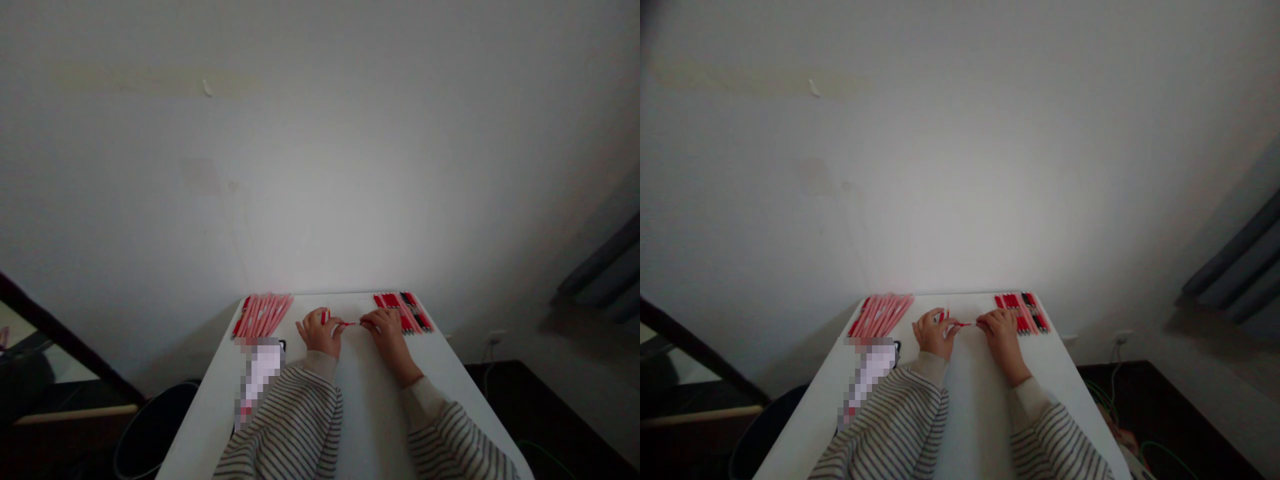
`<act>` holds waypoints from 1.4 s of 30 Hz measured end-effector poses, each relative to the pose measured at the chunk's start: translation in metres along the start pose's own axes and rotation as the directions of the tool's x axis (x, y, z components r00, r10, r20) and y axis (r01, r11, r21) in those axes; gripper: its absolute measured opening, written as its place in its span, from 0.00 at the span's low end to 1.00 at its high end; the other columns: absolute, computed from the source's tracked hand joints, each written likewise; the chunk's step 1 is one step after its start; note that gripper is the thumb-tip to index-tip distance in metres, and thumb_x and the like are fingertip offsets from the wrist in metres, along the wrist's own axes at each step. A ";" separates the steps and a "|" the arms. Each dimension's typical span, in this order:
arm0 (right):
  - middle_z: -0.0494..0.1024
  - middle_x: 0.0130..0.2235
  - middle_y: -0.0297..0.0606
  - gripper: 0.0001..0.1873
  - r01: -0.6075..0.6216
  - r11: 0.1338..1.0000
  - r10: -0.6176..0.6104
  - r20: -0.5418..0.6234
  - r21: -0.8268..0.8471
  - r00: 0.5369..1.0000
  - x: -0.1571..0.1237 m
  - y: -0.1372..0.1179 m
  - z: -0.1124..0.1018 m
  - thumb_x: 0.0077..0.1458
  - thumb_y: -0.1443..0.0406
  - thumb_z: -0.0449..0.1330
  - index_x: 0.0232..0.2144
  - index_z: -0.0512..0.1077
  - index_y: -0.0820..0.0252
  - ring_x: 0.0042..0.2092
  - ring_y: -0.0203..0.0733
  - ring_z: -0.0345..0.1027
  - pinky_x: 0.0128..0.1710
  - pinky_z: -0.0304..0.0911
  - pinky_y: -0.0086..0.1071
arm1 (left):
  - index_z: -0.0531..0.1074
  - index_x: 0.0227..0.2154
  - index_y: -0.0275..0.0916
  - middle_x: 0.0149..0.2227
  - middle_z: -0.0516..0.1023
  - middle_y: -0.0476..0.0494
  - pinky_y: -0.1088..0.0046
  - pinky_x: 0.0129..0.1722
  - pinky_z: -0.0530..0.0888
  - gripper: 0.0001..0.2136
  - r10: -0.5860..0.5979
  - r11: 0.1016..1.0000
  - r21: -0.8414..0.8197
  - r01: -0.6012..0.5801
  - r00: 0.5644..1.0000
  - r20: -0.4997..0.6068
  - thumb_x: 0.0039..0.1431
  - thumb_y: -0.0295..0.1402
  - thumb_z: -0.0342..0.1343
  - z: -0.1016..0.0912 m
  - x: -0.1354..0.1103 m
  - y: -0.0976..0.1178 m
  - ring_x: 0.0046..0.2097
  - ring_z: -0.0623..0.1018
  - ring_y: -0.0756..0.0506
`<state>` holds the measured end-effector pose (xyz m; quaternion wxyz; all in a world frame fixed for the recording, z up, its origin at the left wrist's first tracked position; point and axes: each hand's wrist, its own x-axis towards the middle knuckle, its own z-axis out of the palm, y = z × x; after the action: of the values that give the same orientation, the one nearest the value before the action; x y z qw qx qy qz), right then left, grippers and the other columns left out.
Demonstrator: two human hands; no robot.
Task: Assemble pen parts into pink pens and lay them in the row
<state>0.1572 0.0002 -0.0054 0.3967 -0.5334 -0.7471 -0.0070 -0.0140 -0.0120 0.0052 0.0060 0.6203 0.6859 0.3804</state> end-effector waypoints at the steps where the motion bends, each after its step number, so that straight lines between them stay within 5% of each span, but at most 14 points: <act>1: 0.76 0.36 0.37 0.10 0.006 1.000 -0.006 0.003 -0.002 1.000 0.000 0.000 0.000 0.59 0.59 0.55 0.35 0.76 0.52 0.44 0.45 0.62 0.48 0.52 0.40 | 0.79 0.28 0.53 0.49 0.73 0.48 0.46 0.59 0.51 0.03 0.003 1.000 0.000 -0.003 1.000 0.003 0.48 0.38 0.62 0.000 0.000 0.001 0.54 0.65 0.40; 18: 0.77 0.36 0.37 0.12 0.028 0.995 -0.036 0.071 0.100 0.997 0.000 0.000 0.002 0.59 0.57 0.54 0.35 0.76 0.53 0.43 0.45 0.64 0.47 0.55 0.40 | 0.79 0.29 0.53 0.50 0.72 0.48 0.40 0.60 0.49 0.04 -0.007 1.000 -0.012 0.008 0.998 0.069 0.49 0.41 0.60 0.002 -0.001 0.002 0.55 0.65 0.40; 42: 0.76 0.36 0.40 0.17 -0.067 0.986 0.073 -0.039 0.150 0.997 0.000 0.008 0.007 0.60 0.54 0.52 0.36 0.77 0.54 0.42 0.47 0.64 0.47 0.57 0.42 | 0.78 0.33 0.53 0.52 0.72 0.49 0.43 0.60 0.50 0.06 -0.098 0.995 0.034 0.096 0.993 0.071 0.51 0.38 0.59 -0.002 0.004 -0.002 0.56 0.64 0.40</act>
<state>0.1596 0.0069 -0.0136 0.4518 -0.5279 -0.7174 0.0507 -0.0174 -0.0100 0.0078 0.0399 0.5995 0.7205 0.3462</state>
